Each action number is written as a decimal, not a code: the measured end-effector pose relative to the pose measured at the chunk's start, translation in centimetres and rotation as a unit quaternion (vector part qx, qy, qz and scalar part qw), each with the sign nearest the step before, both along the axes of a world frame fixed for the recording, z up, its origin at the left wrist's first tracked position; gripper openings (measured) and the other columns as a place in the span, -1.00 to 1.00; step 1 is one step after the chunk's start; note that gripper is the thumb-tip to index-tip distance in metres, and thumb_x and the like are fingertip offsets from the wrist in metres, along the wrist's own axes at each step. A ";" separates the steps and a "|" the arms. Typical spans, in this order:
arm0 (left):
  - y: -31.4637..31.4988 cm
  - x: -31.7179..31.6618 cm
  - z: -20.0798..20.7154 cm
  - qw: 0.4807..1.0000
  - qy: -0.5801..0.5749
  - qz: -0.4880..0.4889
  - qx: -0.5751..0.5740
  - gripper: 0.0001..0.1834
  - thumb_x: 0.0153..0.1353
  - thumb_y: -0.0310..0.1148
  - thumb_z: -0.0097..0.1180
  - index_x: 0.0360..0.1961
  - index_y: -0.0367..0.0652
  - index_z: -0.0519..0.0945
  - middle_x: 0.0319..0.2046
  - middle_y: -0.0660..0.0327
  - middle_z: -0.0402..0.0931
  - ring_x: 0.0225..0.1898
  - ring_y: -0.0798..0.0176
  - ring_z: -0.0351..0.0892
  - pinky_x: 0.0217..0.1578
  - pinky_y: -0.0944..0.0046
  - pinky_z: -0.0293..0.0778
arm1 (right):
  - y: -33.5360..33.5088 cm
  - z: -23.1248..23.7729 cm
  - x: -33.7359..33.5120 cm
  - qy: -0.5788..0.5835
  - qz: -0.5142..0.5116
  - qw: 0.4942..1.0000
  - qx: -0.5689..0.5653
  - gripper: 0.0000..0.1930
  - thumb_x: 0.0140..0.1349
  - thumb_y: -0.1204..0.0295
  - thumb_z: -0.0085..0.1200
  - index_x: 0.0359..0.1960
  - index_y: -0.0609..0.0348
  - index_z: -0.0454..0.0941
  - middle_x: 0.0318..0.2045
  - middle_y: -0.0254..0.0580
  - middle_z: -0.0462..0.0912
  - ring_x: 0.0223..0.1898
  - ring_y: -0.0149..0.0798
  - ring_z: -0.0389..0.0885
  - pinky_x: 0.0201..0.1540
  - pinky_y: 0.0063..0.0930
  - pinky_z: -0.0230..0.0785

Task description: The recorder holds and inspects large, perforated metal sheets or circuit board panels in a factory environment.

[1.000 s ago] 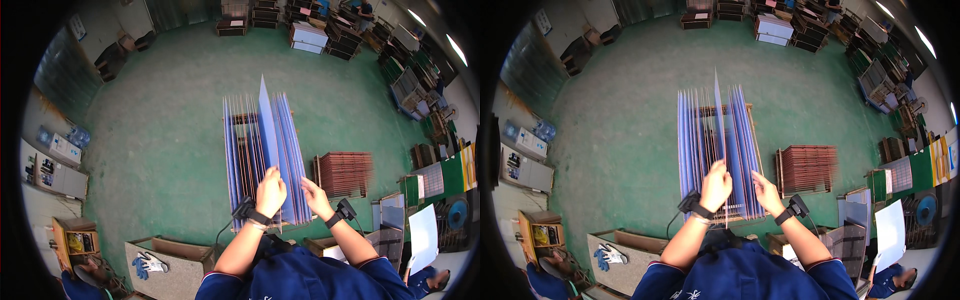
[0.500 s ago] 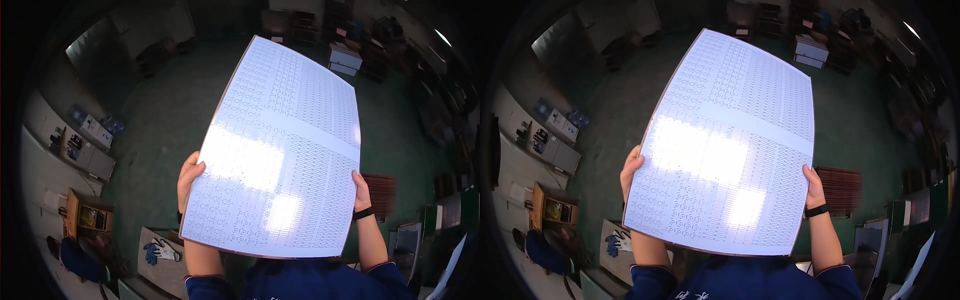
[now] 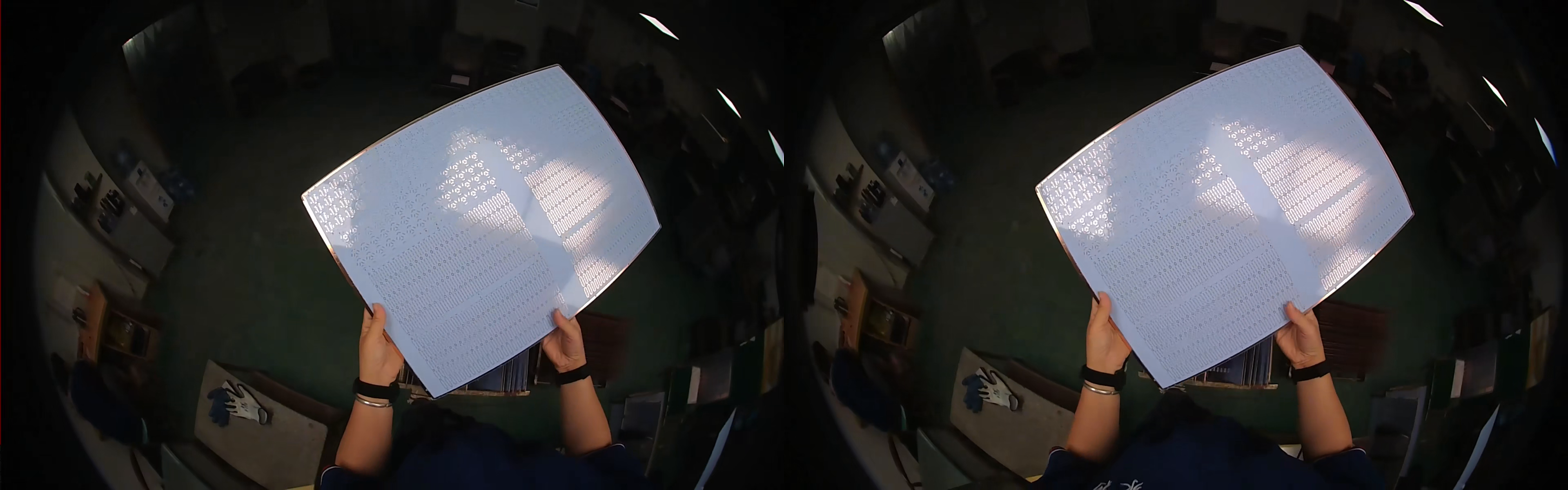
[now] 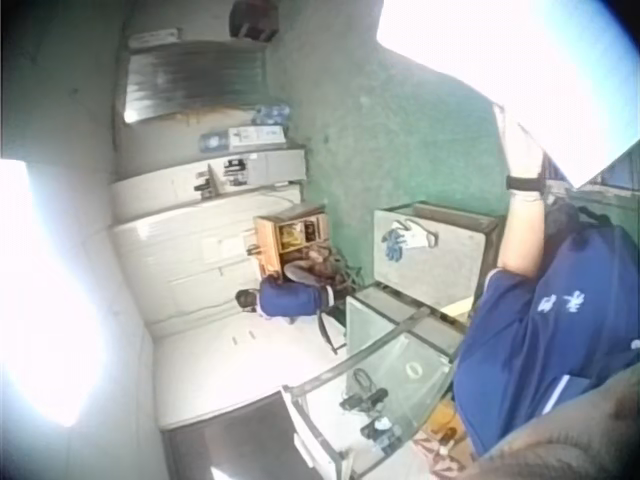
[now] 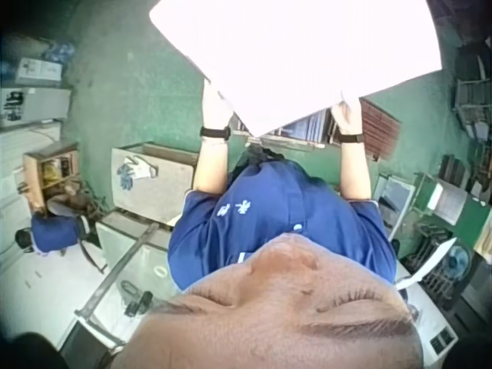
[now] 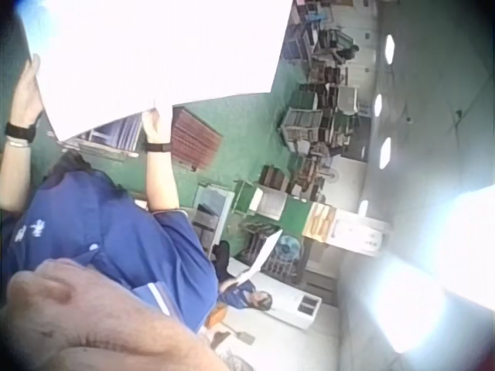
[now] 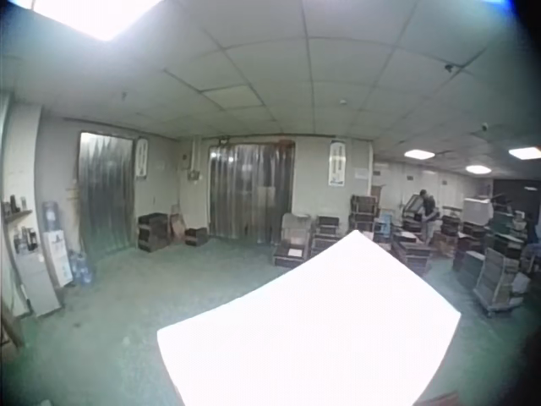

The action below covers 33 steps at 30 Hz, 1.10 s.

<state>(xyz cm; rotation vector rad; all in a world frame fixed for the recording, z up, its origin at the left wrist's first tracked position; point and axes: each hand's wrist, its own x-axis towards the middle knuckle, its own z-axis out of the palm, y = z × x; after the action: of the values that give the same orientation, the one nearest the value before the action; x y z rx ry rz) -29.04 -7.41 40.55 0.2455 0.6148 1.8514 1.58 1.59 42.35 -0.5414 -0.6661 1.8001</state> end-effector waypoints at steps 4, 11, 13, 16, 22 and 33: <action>-0.2 -3.5 0.7 0.997 0.075 0.012 -0.020 -0.60 0.37 -0.25 -0.08 0.16 -0.19 0.37 0.02 0.22 0.46 0.00 0.27 0.45 0.04 0.23 0.39 | 3.8 1.6 7.0 0.057 -0.133 0.989 0.004 -0.56 0.37 0.24 -0.12 0.12 0.34 0.29 0.08 -0.02 0.43 0.12 -0.10 0.40 0.19 -0.18 0.26; -0.4 -8.3 0.1 0.977 0.195 0.033 -0.085 -0.73 0.37 -0.34 -0.08 -0.05 -0.31 0.48 -0.26 0.25 0.55 -0.31 0.45 0.50 -0.23 0.45 0.43 | 1.3 7.0 12.8 0.019 -0.262 0.957 0.125 -0.48 0.45 0.20 -0.46 0.38 0.12 -0.05 0.37 -0.10 0.05 0.37 -0.10 0.04 0.38 -0.12 -0.08; -0.1 -8.3 0.1 0.973 0.203 0.035 -0.099 -0.75 0.37 -0.35 -0.09 -0.07 -0.31 0.48 -0.27 0.26 0.54 -0.31 0.46 0.49 -0.24 0.45 0.43 | 0.3 7.1 12.8 0.026 -0.239 0.963 0.118 -0.46 0.45 0.17 -0.45 0.38 0.13 -0.07 0.38 -0.07 0.02 0.37 -0.09 0.03 0.38 -0.12 -0.08; 0.2 -8.5 -0.6 0.968 0.217 0.036 -0.121 -0.76 0.38 -0.36 -0.10 -0.12 -0.32 0.48 -0.29 0.26 0.54 -0.31 0.45 0.48 -0.25 0.45 0.43 | -0.3 6.9 12.5 0.031 -0.244 0.964 0.104 -0.46 0.45 0.16 -0.48 0.38 0.14 -0.07 0.37 -0.04 0.02 0.37 -0.07 0.04 0.38 -0.12 -0.07; 0.9 -8.9 -1.2 0.957 0.233 0.047 -0.165 -0.77 0.38 -0.35 -0.11 -0.13 -0.29 0.49 -0.28 0.25 0.55 -0.32 0.44 0.52 -0.31 0.44 0.47 | -0.3 6.5 12.1 0.040 -0.251 0.962 0.098 -0.42 0.44 0.10 -0.54 0.37 0.20 -0.06 0.37 -0.02 0.03 0.36 -0.07 0.06 0.38 -0.14 -0.05; 2.8 -8.7 0.2 0.940 0.299 0.076 -0.146 -0.70 0.39 -0.30 -0.12 -0.10 -0.33 0.50 -0.26 0.26 0.54 -0.25 0.45 0.47 -0.19 0.42 0.40 | 0.2 6.5 17.3 -0.185 -0.180 0.963 0.081 -0.41 0.42 0.11 -0.31 0.34 0.25 0.04 0.19 0.16 0.31 0.17 -0.09 0.38 0.18 -0.33 0.29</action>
<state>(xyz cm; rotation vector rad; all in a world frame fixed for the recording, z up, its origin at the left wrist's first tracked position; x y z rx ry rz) -37.69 -4.60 40.78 0.5836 1.3484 1.7969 18.88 1.76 48.85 -0.8403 -0.8958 1.3020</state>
